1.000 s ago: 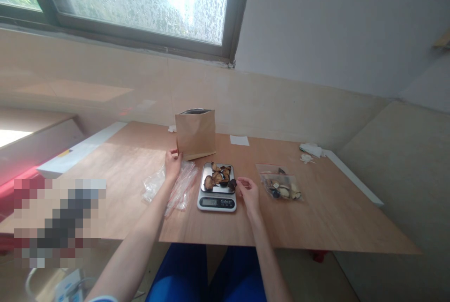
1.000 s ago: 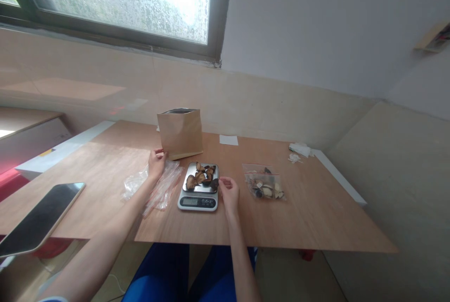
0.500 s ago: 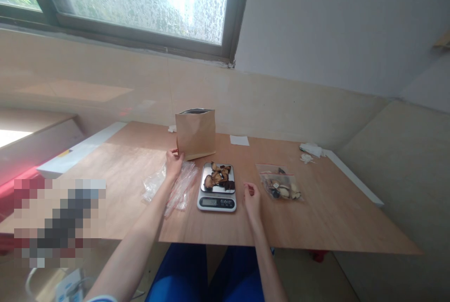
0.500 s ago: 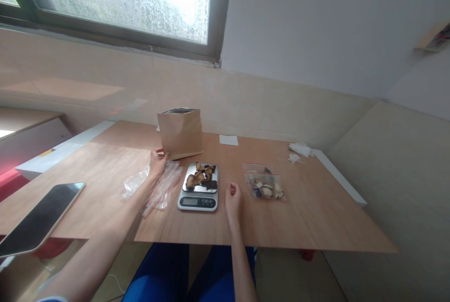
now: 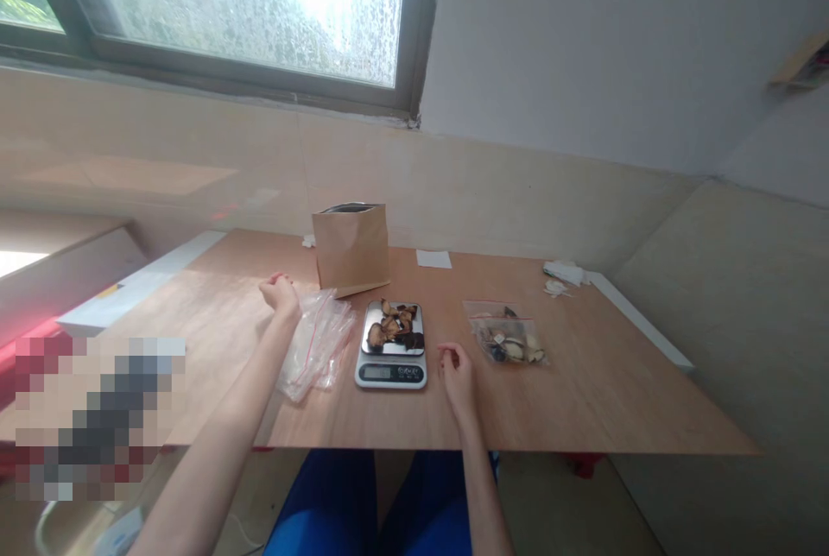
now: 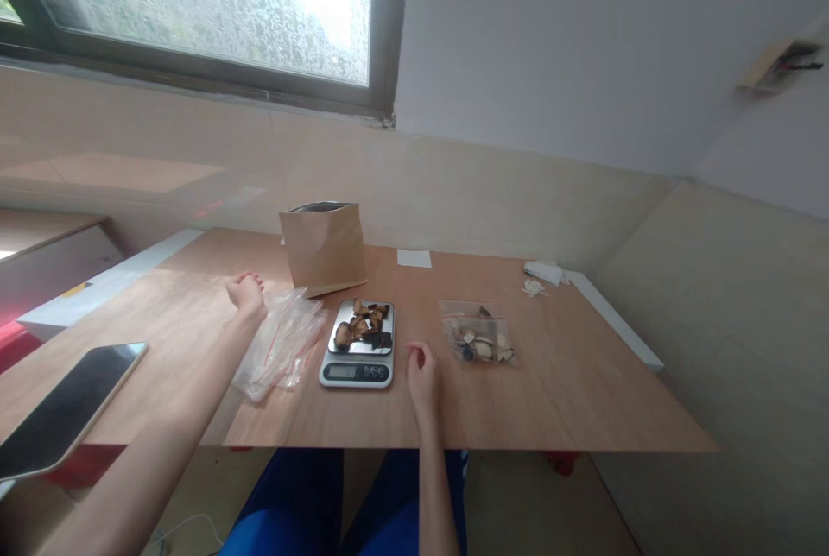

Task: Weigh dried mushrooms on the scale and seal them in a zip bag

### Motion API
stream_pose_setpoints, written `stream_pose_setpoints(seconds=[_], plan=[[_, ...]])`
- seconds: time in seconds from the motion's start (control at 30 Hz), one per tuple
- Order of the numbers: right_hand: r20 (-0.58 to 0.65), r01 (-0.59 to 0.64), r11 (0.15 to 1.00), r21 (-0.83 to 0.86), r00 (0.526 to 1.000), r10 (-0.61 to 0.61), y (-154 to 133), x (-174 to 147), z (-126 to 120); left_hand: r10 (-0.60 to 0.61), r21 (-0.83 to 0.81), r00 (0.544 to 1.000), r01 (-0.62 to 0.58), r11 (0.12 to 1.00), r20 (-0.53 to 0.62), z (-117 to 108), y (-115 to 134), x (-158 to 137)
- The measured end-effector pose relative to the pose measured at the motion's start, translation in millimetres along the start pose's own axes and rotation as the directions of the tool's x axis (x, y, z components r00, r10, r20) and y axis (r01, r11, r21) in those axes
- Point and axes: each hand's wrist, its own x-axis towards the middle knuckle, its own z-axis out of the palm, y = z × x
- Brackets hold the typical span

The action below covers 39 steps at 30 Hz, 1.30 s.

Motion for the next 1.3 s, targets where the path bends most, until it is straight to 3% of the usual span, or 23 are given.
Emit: stream_pose_setpoints(seconds=[0.17, 0.4, 0.53, 0.73, 0.83, 0.93, 1.1, 1.17, 1.23, 1.3], plan=[[0.002, -0.002, 1.0, 0.009, 1.0, 0.002, 0, -1, -1, -0.05, -0.146, 0.987, 0.027, 0.989, -0.15, -4, 41, -14], [-0.018, -0.031, 0.999, 0.037, 0.999, 0.032, 0, -2, 1, 0.123, -0.333, 0.967, -0.195, 0.923, -0.225, -15, 88, -61], [-0.015, -0.028, 0.999, 0.026, 0.999, 0.029, -2, -2, 1, 0.244, -0.29, 0.932, -0.319, 0.902, -0.267, -18, 96, -75], [0.01, -0.035, 0.999, 0.04, 0.999, 0.034, -6, 1, 2, 0.308, -0.249, 0.903, -0.386, 0.888, -0.3, -25, 92, -84], [0.064, -0.021, 0.998, 0.06, 0.998, 0.017, -9, 8, 3, 0.427, -0.203, 0.884, -0.461, 0.864, -0.191, -30, 86, -88], [0.133, 0.06, 0.997, 0.05, 0.989, -0.066, -17, 23, 6, 0.546, -0.2, 0.837, -0.541, 0.817, -0.035, -30, 85, -91], [0.294, 0.16, 0.986, -0.043, 0.945, -0.14, -28, 61, 17, 0.384, -0.318, 0.912, -0.41, 0.855, -0.144, -25, 91, -93], [0.368, 0.17, 0.983, -0.07, 0.92, -0.133, -29, 74, 21, 0.406, -0.287, 0.908, -0.418, 0.862, -0.103, -27, 88, -91], [0.427, 0.21, 0.973, -0.099, 0.892, -0.149, -30, 83, 25, 0.536, -0.212, 0.843, -0.516, 0.83, 0.044, -33, 81, -89], [0.441, 0.262, 0.956, -0.13, 0.879, -0.181, -30, 86, 29, 0.656, -0.172, 0.727, -0.633, 0.755, 0.205, -39, 73, -89]])
